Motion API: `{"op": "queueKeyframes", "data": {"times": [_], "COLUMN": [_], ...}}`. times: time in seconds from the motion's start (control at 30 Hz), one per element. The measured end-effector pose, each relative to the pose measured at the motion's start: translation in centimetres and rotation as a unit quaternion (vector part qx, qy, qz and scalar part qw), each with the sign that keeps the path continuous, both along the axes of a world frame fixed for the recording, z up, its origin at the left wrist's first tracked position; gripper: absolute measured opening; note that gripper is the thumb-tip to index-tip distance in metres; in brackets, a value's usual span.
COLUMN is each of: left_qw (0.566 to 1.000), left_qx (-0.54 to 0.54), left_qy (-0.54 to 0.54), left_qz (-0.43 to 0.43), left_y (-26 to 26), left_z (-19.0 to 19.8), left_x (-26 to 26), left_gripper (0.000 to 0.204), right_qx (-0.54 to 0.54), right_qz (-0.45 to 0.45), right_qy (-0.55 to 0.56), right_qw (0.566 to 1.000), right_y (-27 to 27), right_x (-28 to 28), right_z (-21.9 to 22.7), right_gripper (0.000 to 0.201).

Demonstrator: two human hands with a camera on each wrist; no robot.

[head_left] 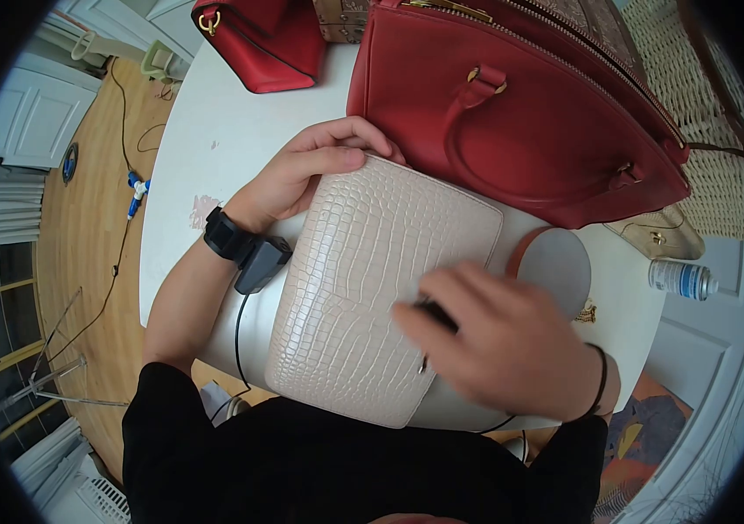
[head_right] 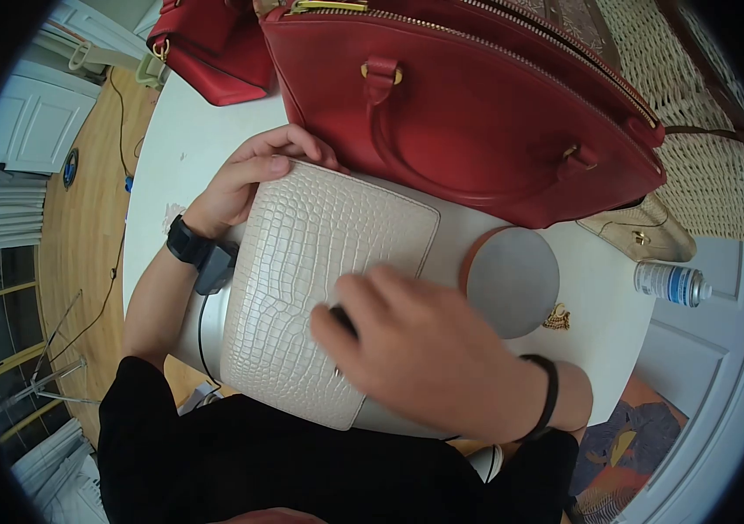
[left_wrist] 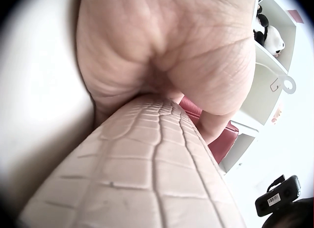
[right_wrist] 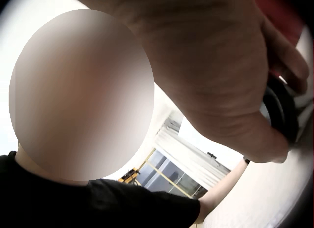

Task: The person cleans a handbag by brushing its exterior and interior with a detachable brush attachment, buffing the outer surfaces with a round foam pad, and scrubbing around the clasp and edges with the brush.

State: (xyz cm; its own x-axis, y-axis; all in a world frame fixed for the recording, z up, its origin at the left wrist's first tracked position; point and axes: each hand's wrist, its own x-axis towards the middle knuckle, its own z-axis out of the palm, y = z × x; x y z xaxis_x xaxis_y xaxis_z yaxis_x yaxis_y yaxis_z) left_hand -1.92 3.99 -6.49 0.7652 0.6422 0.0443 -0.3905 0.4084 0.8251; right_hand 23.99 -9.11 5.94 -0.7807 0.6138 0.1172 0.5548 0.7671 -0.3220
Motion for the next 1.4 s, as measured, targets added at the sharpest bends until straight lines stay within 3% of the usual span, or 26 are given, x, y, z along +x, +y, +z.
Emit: {"op": "queueKeyframes", "data": {"times": [0.1, 0.17, 0.2, 0.3, 0.33, 0.4, 0.53, 0.6, 0.73, 0.8, 0.83, 0.93, 1.0, 1.07, 1.13, 1.2, 1.27, 1.4], "left_qw": [1.0, 1.0, 1.0, 1.0, 1.0, 1.0, 1.0, 1.0, 0.999, 0.979, 0.979, 0.96, 0.93, 0.924, 0.918, 0.874, 0.856, 0.798], "left_qx": [0.005, 0.006, 0.007, 0.02, 0.019, 0.019, 0.013, 0.012, 0.016, 0.144, 0.142, 0.19, 0.269, 0.268, 0.266, 0.377, 0.411, 0.504], "left_qy": [0.004, 0.002, 0.002, 0.006, 0.005, 0.015, 0.019, 0.006, 0.031, 0.124, 0.122, 0.157, 0.213, 0.233, 0.253, 0.242, 0.239, 0.227], "left_qz": [-0.002, -0.002, 0.0, 0.002, 0.005, 0.005, 0.006, 0.0, 0.023, 0.075, 0.078, 0.134, 0.134, 0.143, 0.148, 0.189, 0.203, 0.238], "left_y": [0.0, 0.0, 0.0, 0.1, 0.1, 0.1, 0.0, 0.1, -0.6, -1.0, -1.4, -2.4, -2.7, -3.4, -3.8, -3.8, -3.7, -3.6], "left_z": [0.2, 0.1, 0.1, 0.0, -0.1, 0.0, 0.1, 0.1, 0.7, 0.9, 1.0, 1.1, 0.9, 1.0, 1.0, 0.9, 0.8, 0.7], "left_x": [0.1, 0.1, 0.1, 0.1, 0.1, 0.1, 0.1, 0.2, 0.5, 0.9, 1.1, 1.7, 1.8, 2.1, 2.4, 2.4, 2.4, 2.1], "left_gripper": [0.029, 0.029, 0.029, 0.028, 0.028, 0.027, 0.027, 0.028, 0.025, 0.022, 0.022, 0.022, 0.032, 0.032, 0.032, 0.03, 0.029, 0.024], "right_qx": [-0.043, -0.174, -0.174, -0.044, -0.044, 0.054, 0.073, -0.028, -0.033, 0.039, 0.063, 0.115, 0.109, -0.002, 0.009, 0.025, 0.069, 0.156], "right_qz": [0.056, 0.105, 0.107, -0.144, -0.142, -0.192, -0.084, 0.041, 0.021, -0.12, -0.16, -0.171, -0.11, 0.049, 0.046, 0.046, -0.115, -0.136], "right_qy": [0.005, 0.093, 0.092, 0.037, 0.035, -0.027, -0.052, 0.045, 0.065, 0.052, 0.009, 0.0, 0.043, 0.07, 0.074, 0.077, 0.068, -0.005], "right_qw": [0.997, 0.975, 0.975, 0.988, 0.988, 0.979, 0.992, 0.998, 0.997, 0.991, 0.985, 0.979, 0.987, 0.996, 0.996, 0.996, 0.989, 0.978], "right_y": [-0.2, 1.4, 1.8, 2.3, 2.3, 2.5, 0.3, -0.5, 0.6, 2.5, 3.0, 2.3, 0.7, -1.1, -0.7, 0.9, 2.7, 2.4], "right_x": [-0.1, 0.8, 1.0, 1.5, 1.5, 1.4, -0.8, -1.4, -1.1, -0.2, 0.3, -0.8, -2.3, -3.1, -2.9, -2.3, -1.4, -1.3], "right_z": [0.0, -0.2, 0.1, 0.7, 0.6, 0.2, -0.7, -0.8, -1.4, -1.5, -1.7, -2.2, -2.5, -2.9, -2.9, -2.8, -2.7, -2.4], "right_gripper": [0.026, 0.03, 0.03, 0.043, 0.043, 0.037, 0.026, 0.019, 0.023, 0.026, 0.03, 0.028, 0.026, 0.025, 0.024, 0.022, 0.018, 0.016]}}
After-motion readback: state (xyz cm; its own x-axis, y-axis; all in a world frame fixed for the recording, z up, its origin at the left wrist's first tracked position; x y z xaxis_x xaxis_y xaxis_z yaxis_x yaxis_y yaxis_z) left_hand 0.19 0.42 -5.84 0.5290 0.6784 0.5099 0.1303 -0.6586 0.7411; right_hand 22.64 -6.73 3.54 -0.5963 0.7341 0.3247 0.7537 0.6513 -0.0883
